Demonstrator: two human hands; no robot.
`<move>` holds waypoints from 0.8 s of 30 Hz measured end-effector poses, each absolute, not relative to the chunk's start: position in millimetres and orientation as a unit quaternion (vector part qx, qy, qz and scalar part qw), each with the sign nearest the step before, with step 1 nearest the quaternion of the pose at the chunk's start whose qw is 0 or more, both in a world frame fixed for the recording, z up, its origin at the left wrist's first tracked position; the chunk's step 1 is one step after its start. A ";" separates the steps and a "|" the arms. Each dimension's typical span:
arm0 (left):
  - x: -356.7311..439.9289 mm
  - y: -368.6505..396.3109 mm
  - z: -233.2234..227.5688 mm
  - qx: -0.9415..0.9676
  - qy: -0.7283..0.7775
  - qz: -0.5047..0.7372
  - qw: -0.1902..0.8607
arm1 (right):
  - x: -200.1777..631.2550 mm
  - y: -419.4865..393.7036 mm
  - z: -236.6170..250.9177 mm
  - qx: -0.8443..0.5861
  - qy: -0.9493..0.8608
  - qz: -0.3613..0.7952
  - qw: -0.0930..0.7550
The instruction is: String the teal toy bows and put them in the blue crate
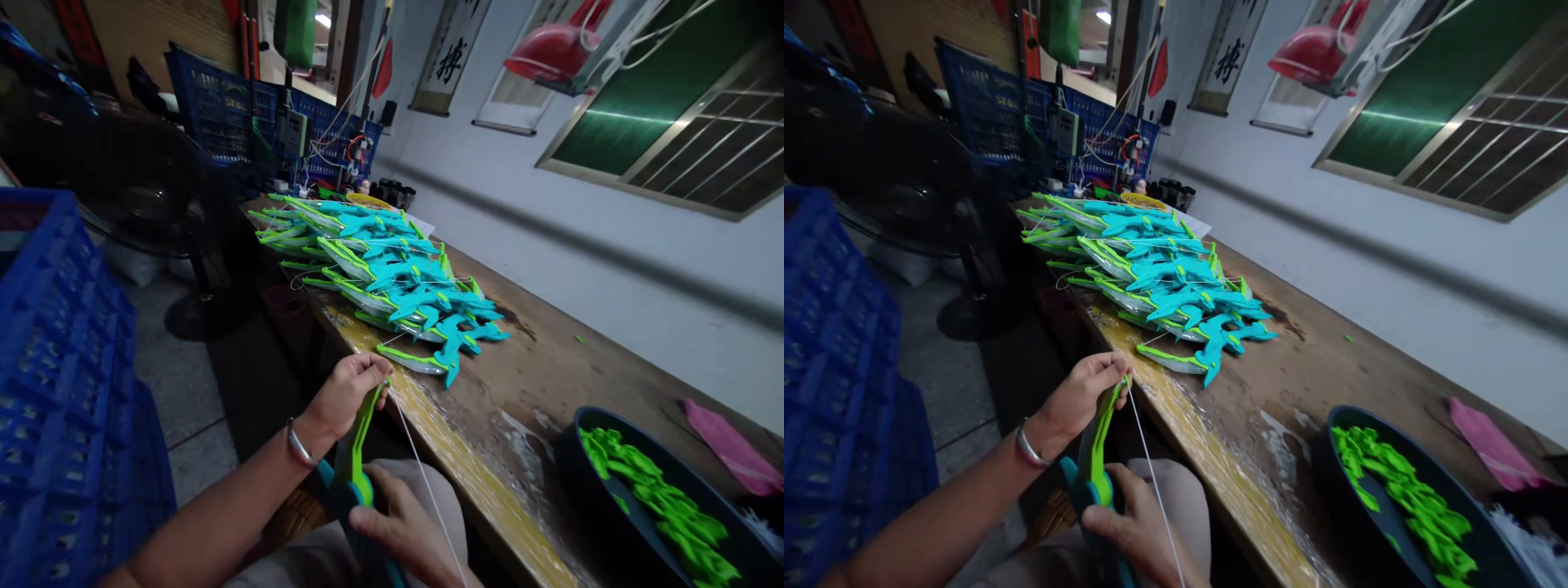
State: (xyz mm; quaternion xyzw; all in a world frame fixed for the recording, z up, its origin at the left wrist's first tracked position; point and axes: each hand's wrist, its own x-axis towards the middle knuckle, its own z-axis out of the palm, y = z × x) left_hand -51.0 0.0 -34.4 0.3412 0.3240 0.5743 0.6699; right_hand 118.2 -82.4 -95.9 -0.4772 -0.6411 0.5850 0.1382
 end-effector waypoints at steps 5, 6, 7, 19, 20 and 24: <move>-63.2 8.9 -41.1 0.293 0.326 0.596 0.673 | 92.3 -94.2 -92.7 -0.562 -0.624 0.529 0.125; -64.1 9.4 -42.4 0.286 0.326 0.596 0.675 | 89.3 -94.3 -90.6 -0.580 -0.614 0.521 0.124; -64.4 9.5 -43.7 0.282 0.325 0.597 0.677 | 87.0 -93.5 -89.1 -0.593 -0.603 0.519 0.122; -67.2 3.9 -53.6 0.252 0.302 0.603 0.694 | 90.4 -99.1 -103.3 -0.555 -0.518 0.629 0.167; -70.6 5.0 -56.8 0.246 0.301 0.605 0.695 | 90.2 -99.6 -103.3 -0.559 -0.531 0.617 0.160; -82.2 13.7 -79.4 0.212 0.304 0.620 0.692 | 87.8 -96.8 -105.9 -0.581 -0.585 0.551 0.131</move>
